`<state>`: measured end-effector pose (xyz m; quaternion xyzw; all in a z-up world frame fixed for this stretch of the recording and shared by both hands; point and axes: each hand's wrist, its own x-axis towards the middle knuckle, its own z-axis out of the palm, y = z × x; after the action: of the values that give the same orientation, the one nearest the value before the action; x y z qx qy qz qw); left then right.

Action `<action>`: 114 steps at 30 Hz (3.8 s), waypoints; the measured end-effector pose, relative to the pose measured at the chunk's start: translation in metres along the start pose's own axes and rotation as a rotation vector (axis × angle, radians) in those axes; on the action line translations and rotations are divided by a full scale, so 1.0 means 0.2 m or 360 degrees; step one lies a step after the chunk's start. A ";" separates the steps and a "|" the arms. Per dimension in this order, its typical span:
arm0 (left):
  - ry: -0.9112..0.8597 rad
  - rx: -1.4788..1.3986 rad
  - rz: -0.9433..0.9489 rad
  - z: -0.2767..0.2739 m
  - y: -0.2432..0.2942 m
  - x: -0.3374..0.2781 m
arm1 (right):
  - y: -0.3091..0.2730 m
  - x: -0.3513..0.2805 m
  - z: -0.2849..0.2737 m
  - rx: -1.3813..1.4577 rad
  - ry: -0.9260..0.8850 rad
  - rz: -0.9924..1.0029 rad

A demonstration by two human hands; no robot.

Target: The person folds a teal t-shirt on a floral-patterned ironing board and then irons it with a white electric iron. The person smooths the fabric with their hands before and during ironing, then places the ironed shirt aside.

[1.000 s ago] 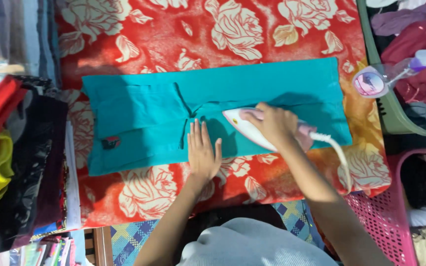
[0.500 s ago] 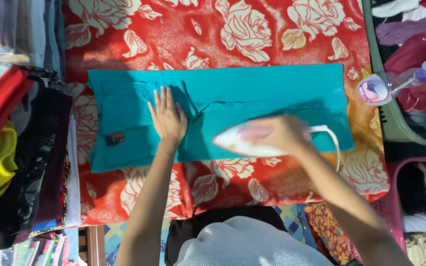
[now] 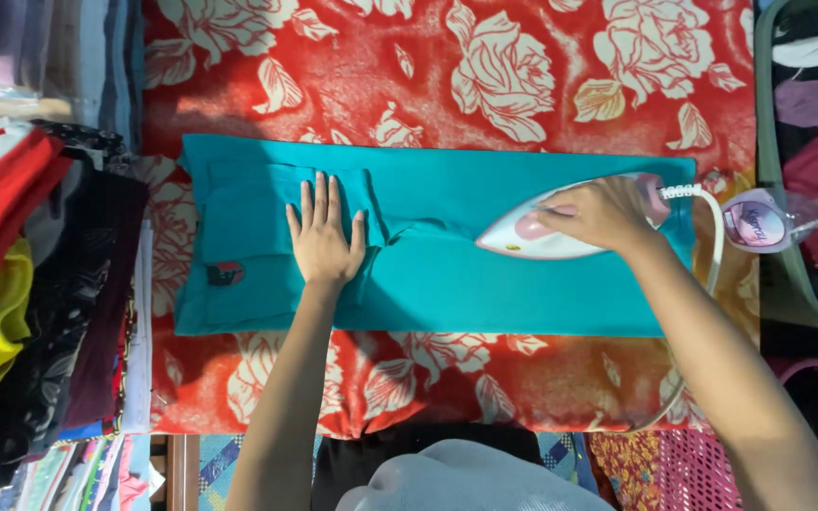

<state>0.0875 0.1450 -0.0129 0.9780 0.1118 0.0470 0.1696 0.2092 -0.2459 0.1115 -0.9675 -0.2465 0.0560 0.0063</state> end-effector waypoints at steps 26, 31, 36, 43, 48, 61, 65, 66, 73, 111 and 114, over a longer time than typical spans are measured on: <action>0.0108 -0.0151 0.0005 0.03 -0.02 0.00 | -0.55 0.18 -0.02 -0.0016 0.0066 -0.0121; 0.0099 -0.0137 -0.0009 0.02 -0.01 0.00 | -0.65 0.21 -0.06 0.0147 0.0042 -0.0237; 0.0117 -0.0123 -0.0014 0.04 -0.01 0.00 | -0.70 0.26 -0.05 0.0196 -0.0022 -0.0258; 0.0114 -0.0145 -0.0002 0.03 -0.02 0.00 | -0.74 0.30 -0.05 0.0120 -0.0049 -0.0110; 0.0074 -0.0162 -0.0019 0.02 -0.01 0.00 | -0.79 0.33 -0.11 0.0062 0.0038 0.0131; 0.0112 -0.0097 0.0005 0.03 -0.02 0.01 | -0.91 0.34 0.00 0.0306 0.0275 0.0010; 0.0132 -0.0073 0.0045 0.04 -0.02 0.01 | -0.89 0.41 0.04 0.0163 0.0255 0.0001; 0.0133 -0.0073 0.0045 0.05 -0.02 0.01 | -0.86 0.42 0.05 0.0169 0.0249 0.0029; 0.0103 -0.0075 0.0053 0.02 -0.01 0.00 | -0.27 0.16 -0.02 0.0391 0.0104 0.0345; 0.0142 -0.0081 -0.0018 0.03 -0.01 0.01 | -0.59 0.57 -0.04 0.0269 0.0370 -0.0056; 0.0127 -0.0114 -0.0031 -0.01 0.01 0.00 | -0.73 0.55 -0.12 0.0473 0.0255 -0.0226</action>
<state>0.0874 0.1445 -0.0109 0.9675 0.1263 0.0883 0.2005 0.2387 -0.0644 0.1297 -0.9375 -0.3019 0.0139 0.1726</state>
